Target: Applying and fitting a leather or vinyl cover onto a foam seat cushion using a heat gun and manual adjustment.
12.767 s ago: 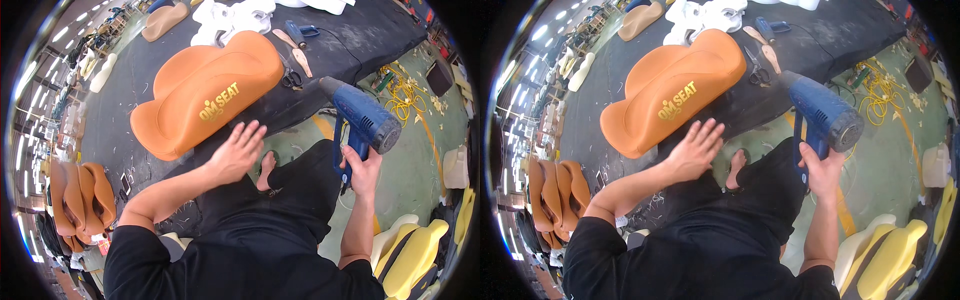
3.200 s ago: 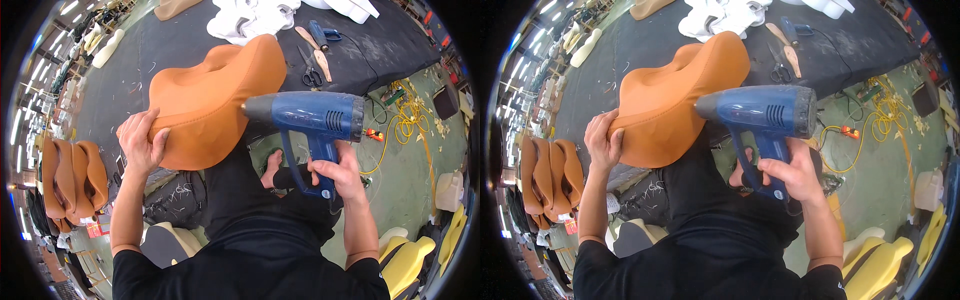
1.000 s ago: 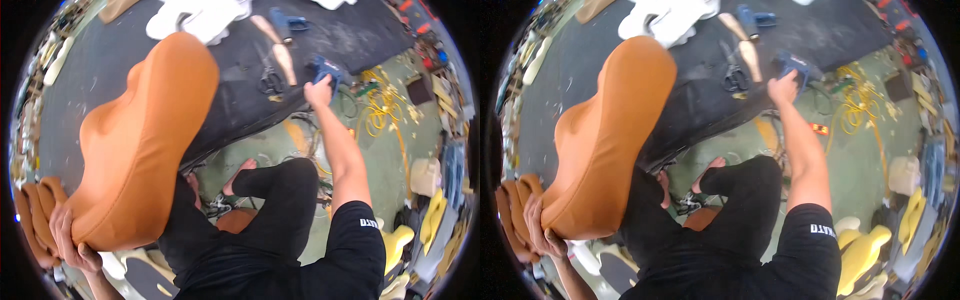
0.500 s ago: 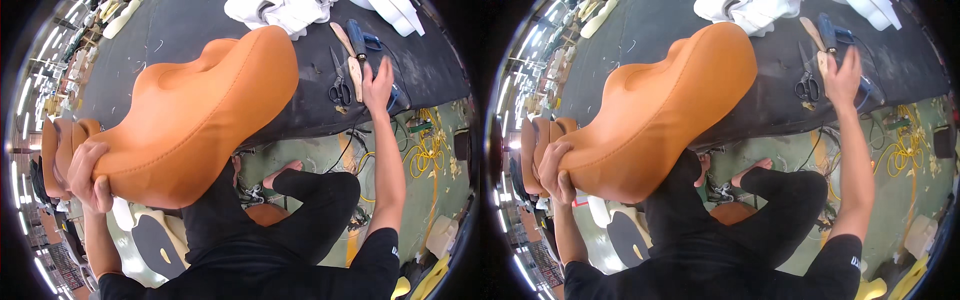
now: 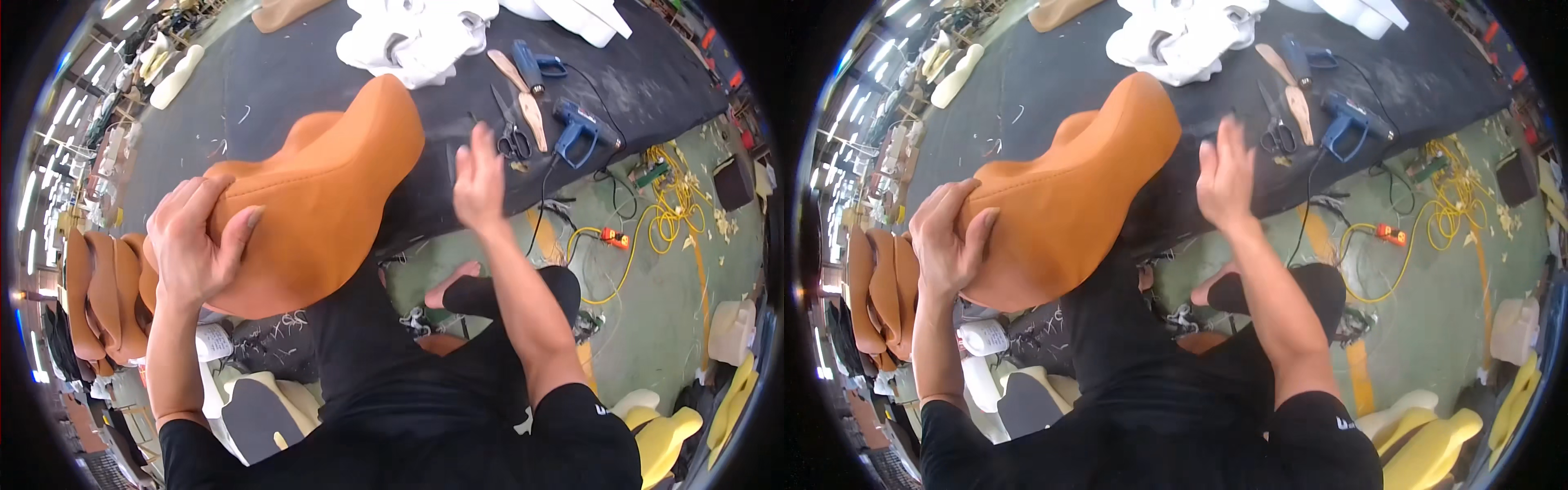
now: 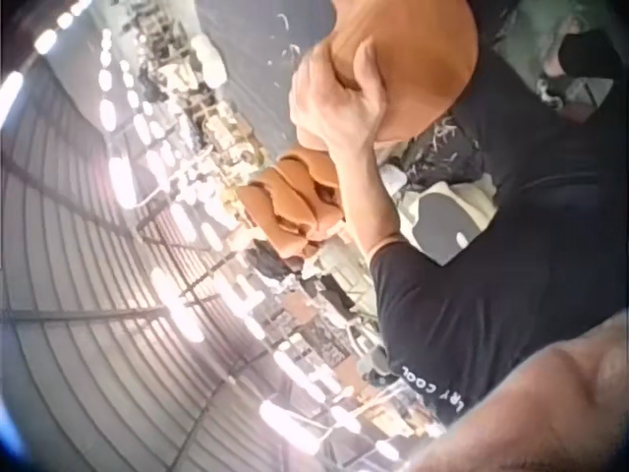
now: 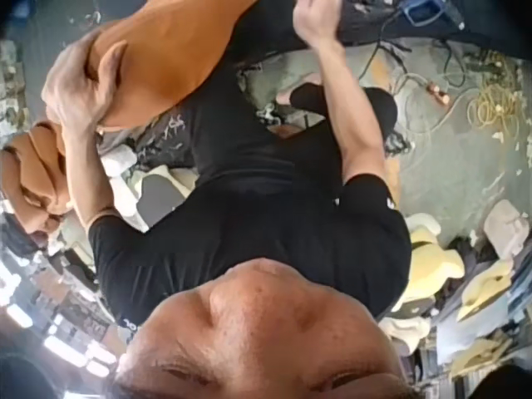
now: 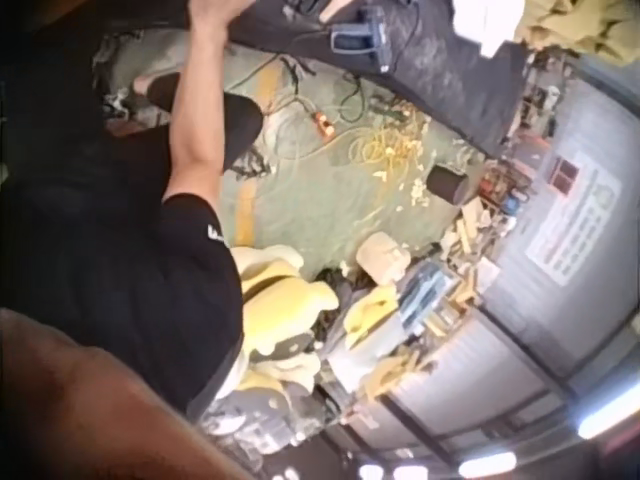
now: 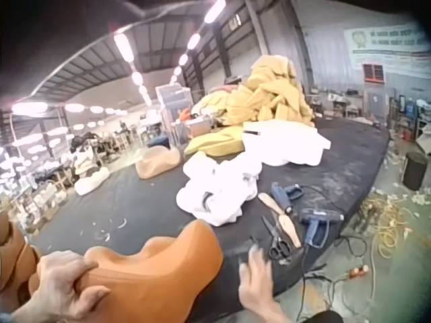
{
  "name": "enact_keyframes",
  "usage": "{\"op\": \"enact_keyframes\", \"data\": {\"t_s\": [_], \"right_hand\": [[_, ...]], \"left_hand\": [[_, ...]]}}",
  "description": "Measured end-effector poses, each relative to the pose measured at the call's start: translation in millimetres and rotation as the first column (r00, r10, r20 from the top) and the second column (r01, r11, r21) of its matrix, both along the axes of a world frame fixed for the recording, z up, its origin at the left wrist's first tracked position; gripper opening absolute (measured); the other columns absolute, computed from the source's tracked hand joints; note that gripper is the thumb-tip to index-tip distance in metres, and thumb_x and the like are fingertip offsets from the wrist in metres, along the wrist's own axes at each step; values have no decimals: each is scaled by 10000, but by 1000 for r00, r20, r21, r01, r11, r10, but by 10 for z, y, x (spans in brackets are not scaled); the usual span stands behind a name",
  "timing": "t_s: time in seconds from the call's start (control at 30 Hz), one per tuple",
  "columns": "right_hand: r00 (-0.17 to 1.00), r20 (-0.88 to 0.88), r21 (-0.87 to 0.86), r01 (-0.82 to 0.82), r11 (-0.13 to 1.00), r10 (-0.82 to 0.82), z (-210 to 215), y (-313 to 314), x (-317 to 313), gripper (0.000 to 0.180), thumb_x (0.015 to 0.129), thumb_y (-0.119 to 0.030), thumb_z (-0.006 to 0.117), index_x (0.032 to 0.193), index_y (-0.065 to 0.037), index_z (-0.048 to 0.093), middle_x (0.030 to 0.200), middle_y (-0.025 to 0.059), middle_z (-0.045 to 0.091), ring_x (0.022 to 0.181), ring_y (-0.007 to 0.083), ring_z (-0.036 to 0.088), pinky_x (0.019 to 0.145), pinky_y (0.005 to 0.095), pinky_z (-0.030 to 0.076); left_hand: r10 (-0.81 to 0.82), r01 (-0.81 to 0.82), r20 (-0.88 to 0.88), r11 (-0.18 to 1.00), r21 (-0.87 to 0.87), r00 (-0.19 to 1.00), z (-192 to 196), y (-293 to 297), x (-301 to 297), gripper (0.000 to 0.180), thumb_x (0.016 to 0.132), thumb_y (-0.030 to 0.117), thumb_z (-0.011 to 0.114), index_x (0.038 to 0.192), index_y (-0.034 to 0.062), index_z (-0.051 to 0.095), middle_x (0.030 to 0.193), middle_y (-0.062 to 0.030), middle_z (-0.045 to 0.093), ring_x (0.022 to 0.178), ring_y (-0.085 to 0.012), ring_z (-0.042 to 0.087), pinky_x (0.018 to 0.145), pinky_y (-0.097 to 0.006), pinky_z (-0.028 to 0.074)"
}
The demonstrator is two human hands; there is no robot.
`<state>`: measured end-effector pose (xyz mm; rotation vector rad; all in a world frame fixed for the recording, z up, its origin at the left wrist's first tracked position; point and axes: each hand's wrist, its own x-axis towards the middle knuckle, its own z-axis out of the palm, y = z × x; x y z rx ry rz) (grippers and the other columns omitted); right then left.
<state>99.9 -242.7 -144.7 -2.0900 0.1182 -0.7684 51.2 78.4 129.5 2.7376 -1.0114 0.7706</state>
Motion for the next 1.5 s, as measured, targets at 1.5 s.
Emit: {"op": "enact_keyframes", "data": {"t_s": [1.5], "right_hand": [[816,387,238,-538,808,429,119,1500,-596,742,1081,-439,519,1595,75,370,1670,285,344,1568,420,312,1283,451,246]], "left_hand": [[200,-199,-46,980,28,979,-101,290,-150,392,943,323,734,1143,-12,699,977,-197,706,903,-402,696,821,-419,552]]}}
